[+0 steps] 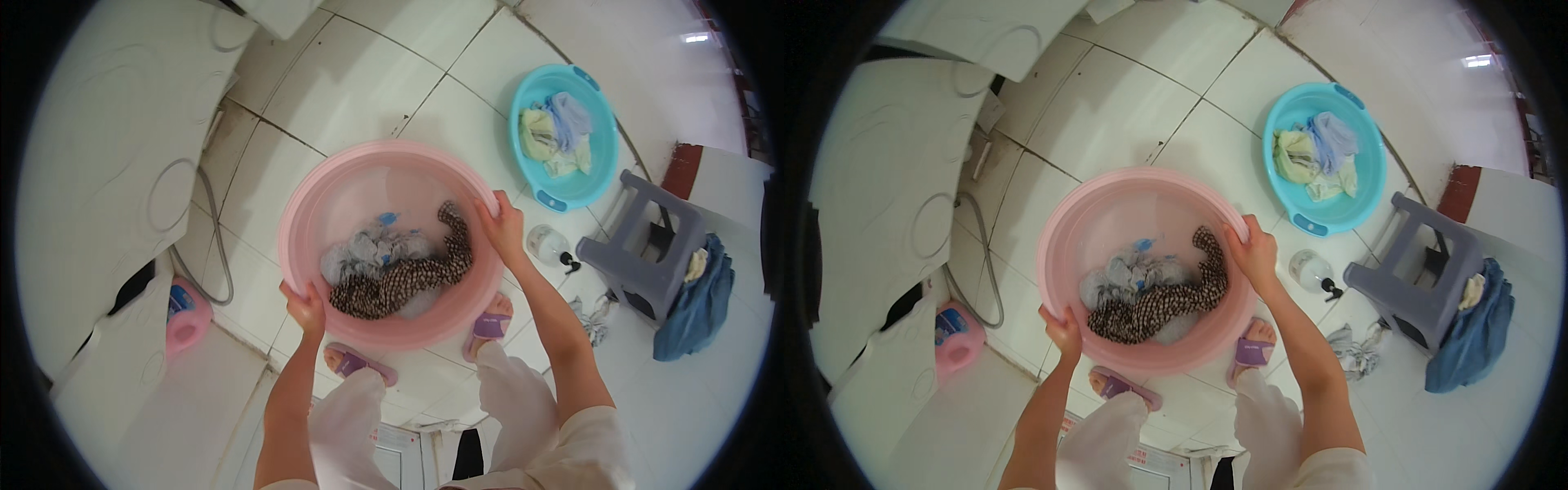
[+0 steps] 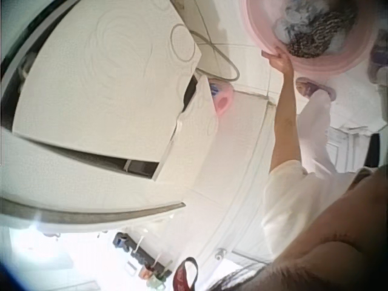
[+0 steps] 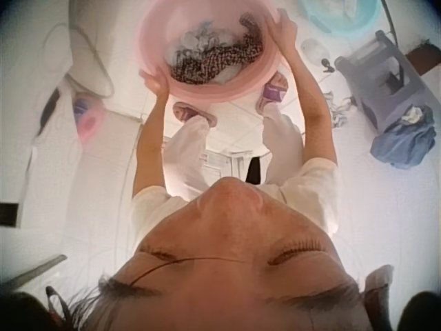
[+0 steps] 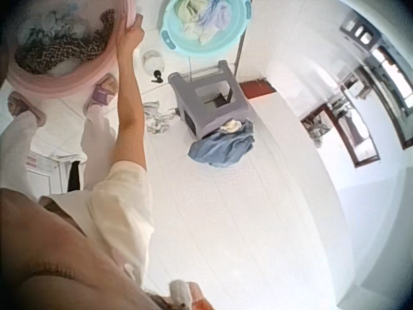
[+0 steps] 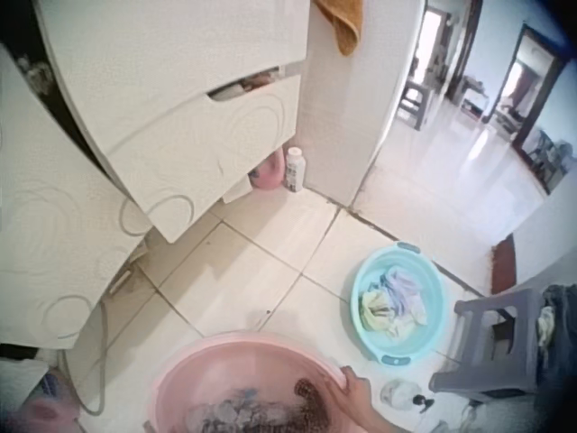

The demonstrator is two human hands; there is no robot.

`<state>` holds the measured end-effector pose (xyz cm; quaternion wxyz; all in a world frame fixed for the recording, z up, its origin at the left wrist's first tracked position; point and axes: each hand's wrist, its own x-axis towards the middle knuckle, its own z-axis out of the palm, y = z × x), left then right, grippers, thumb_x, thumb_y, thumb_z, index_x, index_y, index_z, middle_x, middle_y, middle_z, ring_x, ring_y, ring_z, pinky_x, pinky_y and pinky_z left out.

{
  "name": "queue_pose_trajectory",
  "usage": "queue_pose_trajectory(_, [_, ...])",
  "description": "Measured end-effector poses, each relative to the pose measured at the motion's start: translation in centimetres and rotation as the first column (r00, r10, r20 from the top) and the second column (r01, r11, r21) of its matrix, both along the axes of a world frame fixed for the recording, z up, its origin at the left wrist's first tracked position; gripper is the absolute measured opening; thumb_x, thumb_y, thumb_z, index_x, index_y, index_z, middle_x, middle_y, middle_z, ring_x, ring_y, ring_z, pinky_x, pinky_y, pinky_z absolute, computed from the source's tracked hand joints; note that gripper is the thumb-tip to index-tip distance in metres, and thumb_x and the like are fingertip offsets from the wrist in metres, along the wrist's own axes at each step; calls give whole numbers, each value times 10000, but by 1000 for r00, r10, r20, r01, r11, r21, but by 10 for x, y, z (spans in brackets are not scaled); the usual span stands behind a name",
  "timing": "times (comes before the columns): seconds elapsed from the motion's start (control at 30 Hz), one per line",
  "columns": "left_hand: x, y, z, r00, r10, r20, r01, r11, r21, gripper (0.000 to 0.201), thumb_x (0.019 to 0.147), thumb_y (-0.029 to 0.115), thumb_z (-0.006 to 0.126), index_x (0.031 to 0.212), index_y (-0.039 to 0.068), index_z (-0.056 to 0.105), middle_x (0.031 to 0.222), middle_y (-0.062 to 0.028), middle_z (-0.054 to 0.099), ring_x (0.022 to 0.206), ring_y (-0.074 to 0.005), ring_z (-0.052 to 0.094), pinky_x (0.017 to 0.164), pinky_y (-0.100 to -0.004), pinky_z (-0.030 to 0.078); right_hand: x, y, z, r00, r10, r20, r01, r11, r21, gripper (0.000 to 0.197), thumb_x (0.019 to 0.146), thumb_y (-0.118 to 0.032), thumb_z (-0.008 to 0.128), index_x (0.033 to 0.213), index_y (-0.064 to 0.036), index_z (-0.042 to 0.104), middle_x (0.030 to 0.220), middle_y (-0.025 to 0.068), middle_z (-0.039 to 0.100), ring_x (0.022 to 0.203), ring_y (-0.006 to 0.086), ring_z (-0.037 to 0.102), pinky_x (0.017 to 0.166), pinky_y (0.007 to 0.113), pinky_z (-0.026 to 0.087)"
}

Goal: The person carries a pink basin containing clothes to a bathroom sink, places it in the sink, and turns on the faucet. They then wash the clothes by hand, scrubbing and rinsing them under running water before wringing them out.

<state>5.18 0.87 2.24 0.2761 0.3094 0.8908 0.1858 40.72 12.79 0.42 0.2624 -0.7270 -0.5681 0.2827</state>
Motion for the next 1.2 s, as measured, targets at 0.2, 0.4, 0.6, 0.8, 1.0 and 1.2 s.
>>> queue_pose_trajectory(0.2, [-22,-14,-10,993,-102,-56,97,991,-92,375,751,169,595,1053,46,410,750,-203,586,709,-336,585,630,-386,439,6,-25,29,988,-115,-104,111,993,-44,278,746,-277,642,880,-42,577,645,159,584,581,248,577,554,318,444])
queue_pose_trajectory(0.4, [3,-30,108,976,-95,195,51,974,218,252,728,129,624,903,14,483,715,-132,567,644,-211,534,628,-310,434,31,-75,136,942,-263,-210,247,964,-97,274,732,-200,666,901,2,591,695,61,610,623,116,542,578,256,438])
queue_pose_trajectory(0.6, [22,-54,274,966,-54,253,0,978,209,192,706,108,639,794,-3,510,671,-64,534,622,-127,468,585,-273,408,48,-107,287,904,-385,-185,320,897,-304,271,723,-188,663,903,4,596,752,68,609,658,98,534,604,230,428])
queue_pose_trajectory(0.8, [21,-83,400,973,-10,230,-35,981,191,201,678,140,658,763,4,537,625,-58,534,572,-131,470,552,-282,409,54,-162,419,869,-458,-188,399,873,-279,244,712,-156,649,882,14,606,757,58,607,690,104,528,630,244,428])
queue_pose_trajectory(1.0, [15,-92,515,986,-31,166,-19,956,293,226,671,181,665,765,1,565,619,-85,561,561,-150,507,553,-294,428,48,-196,525,798,-522,-301,488,853,-184,223,682,-108,675,850,25,612,706,44,605,619,94,530,568,230,425])
queue_pose_trajectory(1.2, [-6,-80,612,990,-122,66,79,887,455,287,714,272,624,821,11,574,718,-155,606,651,-274,589,625,-354,454,21,-192,628,814,-456,-361,497,867,27,217,685,-72,671,860,41,609,715,56,615,630,97,545,582,230,437])
